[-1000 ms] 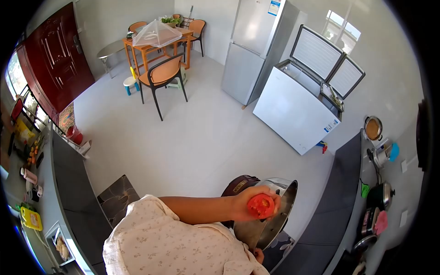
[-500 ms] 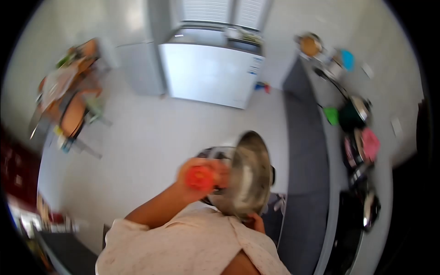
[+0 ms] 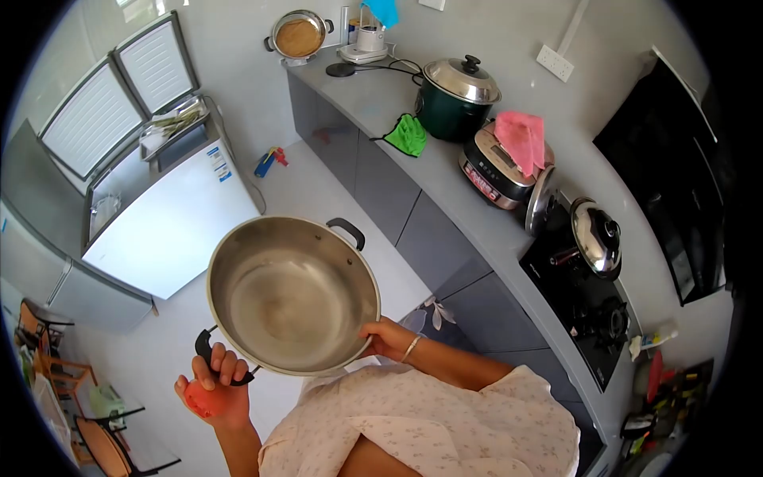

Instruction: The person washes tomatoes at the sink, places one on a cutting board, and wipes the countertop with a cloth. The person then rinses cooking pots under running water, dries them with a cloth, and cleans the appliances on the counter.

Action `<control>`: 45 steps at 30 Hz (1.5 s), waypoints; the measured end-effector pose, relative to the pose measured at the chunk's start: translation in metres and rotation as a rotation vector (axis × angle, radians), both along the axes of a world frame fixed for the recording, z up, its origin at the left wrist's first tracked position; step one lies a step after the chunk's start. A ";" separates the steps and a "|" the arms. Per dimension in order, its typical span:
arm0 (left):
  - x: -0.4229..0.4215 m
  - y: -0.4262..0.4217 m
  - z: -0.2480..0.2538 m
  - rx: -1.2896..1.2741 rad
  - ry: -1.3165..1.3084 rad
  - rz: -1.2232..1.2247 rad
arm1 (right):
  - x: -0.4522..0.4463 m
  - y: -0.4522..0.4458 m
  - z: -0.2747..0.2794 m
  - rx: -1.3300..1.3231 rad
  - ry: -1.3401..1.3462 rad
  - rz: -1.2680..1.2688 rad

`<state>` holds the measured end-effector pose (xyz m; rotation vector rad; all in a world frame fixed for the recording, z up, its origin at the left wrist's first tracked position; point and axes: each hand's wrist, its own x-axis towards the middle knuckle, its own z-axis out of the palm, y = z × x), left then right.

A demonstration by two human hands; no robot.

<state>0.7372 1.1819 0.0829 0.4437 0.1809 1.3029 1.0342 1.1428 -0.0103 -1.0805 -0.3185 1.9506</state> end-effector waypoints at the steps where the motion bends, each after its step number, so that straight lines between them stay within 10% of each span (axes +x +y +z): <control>1: 0.000 0.016 -0.001 0.011 -0.007 0.004 | 0.001 0.016 -0.002 -0.004 -0.003 -0.006; 15: 0.039 0.323 0.013 0.084 -0.024 -0.352 | 0.047 0.255 0.042 0.148 -0.175 -0.452; 45: 0.299 0.719 -0.052 -0.431 0.070 -0.339 | 0.397 0.632 0.025 0.095 -0.283 -0.988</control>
